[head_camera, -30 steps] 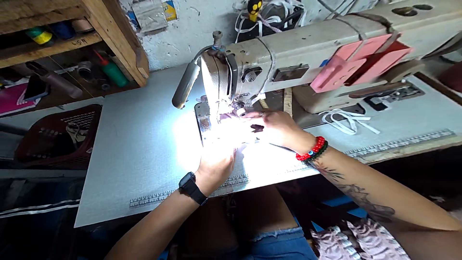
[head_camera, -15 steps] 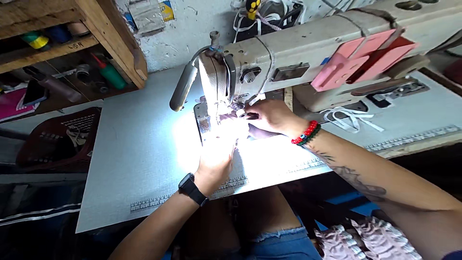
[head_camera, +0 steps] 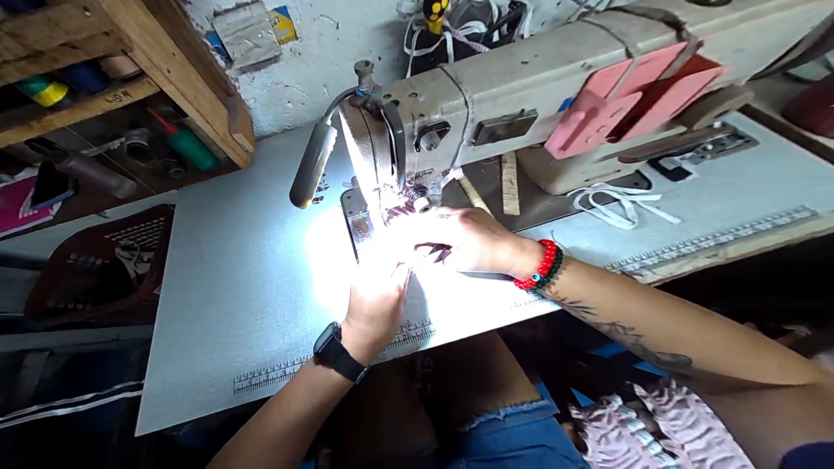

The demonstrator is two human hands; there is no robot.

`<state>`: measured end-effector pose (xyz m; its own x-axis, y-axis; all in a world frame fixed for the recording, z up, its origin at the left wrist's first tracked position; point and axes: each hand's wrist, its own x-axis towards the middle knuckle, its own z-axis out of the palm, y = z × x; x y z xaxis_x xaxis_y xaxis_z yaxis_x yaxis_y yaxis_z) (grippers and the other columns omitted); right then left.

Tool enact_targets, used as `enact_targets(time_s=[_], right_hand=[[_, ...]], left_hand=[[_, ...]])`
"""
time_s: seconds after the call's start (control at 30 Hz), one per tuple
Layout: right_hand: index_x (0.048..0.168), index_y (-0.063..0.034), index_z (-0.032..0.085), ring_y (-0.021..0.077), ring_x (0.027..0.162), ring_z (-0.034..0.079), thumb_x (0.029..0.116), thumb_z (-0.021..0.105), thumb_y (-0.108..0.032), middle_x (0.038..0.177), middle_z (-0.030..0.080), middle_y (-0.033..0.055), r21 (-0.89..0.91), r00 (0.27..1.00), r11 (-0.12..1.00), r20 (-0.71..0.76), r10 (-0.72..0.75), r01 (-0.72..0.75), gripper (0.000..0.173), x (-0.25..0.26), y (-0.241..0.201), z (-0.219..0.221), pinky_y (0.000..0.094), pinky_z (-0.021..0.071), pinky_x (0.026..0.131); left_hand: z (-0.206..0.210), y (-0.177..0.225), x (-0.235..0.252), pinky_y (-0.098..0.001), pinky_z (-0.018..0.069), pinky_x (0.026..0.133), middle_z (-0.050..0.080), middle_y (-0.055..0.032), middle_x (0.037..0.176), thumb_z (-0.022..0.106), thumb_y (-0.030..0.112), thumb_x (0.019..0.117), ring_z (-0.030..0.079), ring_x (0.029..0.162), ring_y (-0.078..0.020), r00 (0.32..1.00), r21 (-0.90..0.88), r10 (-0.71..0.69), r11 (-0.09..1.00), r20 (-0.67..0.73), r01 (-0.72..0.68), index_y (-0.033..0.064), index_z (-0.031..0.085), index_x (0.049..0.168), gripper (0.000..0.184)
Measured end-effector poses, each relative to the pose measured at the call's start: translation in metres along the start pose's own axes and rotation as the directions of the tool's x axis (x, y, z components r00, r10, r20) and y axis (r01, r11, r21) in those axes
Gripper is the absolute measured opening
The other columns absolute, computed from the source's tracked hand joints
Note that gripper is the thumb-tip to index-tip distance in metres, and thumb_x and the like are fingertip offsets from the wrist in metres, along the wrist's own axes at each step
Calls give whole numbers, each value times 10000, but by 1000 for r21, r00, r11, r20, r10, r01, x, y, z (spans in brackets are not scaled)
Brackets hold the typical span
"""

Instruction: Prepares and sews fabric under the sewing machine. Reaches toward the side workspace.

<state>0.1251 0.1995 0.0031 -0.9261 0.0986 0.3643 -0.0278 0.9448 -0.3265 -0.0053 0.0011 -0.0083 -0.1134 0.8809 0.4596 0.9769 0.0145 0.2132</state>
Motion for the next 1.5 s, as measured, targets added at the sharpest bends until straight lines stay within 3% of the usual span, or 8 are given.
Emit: enact_targets(time_s=[0.23, 0.53, 0.73, 1.1, 1.23, 1.3, 1.4, 1.5], right_hand=[[923, -207, 775, 201, 953, 702, 715, 755, -160, 979, 735, -8, -25, 1000, 999, 13, 24, -24, 214, -2, 0, 0, 458, 576, 720], [995, -215, 783, 230, 981, 705, 713, 771, -138, 1035, 748, -3, -67, 999, 996, -19, 49, -50, 293, 5, -2, -2, 477, 574, 723], [987, -181, 794, 253, 923, 711, 756, 757, -100, 942, 756, 25, -113, 998, 994, -61, -1, -6, 247, 15, 4, 0, 465, 562, 717], [910, -154, 778, 314, 838, 706, 820, 754, -267, 831, 730, 87, -148, 994, 984, -57, 92, -99, 146, 40, 7, -5, 521, 517, 665], [1027, -183, 791, 335, 858, 706, 817, 782, -316, 881, 739, 107, -160, 988, 975, -20, 154, -155, 249, 41, 1, -10, 546, 521, 689], [1042, -151, 764, 335, 813, 704, 820, 786, -386, 858, 717, 111, -187, 985, 967, -42, 170, -175, 324, 36, -4, -12, 542, 530, 653], [1054, -109, 684, 300, 719, 694, 813, 784, -514, 850, 696, 92, -206, 975, 953, -61, 216, -224, 481, 22, -16, -21, 509, 521, 570], [1195, -137, 699, 292, 843, 713, 893, 741, -293, 1021, 724, 86, -92, 955, 953, 48, 294, -289, 342, 4, -26, -31, 547, 566, 689]], left_hand=[[1, 2, 0, -381, 546, 884, 724, -59, 990, 606, 125, 994, 675, 998, -210, 1000, -48, 22, 999, 4, -22, 80, 777, 1017, 179], [2, -7, 5, -464, 465, 1112, 749, -76, 1065, 609, 74, 976, 681, 1133, -246, 1000, -52, -8, 999, 17, 9, 64, 770, 1023, 168], [3, -18, 19, -511, 413, 1170, 742, -87, 982, 615, 26, 942, 720, 1008, -206, 999, -72, 27, 997, -30, -29, 38, 759, 954, 144], [4, -45, 36, -598, 260, 1230, 724, -62, 1025, 666, 136, 970, 663, 1140, -199, 993, -156, -116, 981, 7, 116, 82, 794, 959, 140], [0, -59, 37, -659, 207, 1222, 748, -77, 1089, 641, 131, 982, 659, 1203, -228, 995, -173, -95, 981, -10, 92, 56, 788, 974, 166], [-7, -67, 42, -615, 278, 1187, 748, -93, 1043, 620, 115, 984, 671, 1143, -249, 994, -176, -107, 979, -19, 102, 41, 774, 955, 173], [-11, -86, 63, -407, 522, 987, 732, -128, 1031, 605, 72, 994, 692, 1025, -221, 984, -277, -134, 956, -116, 98, -2, 744, 970, 159], [-7, -99, 91, -316, 555, 877, 732, -125, 968, 502, -10, 998, 696, 923, -120, 980, -507, -194, 850, -51, 142, -43, 719, 1051, 225]])
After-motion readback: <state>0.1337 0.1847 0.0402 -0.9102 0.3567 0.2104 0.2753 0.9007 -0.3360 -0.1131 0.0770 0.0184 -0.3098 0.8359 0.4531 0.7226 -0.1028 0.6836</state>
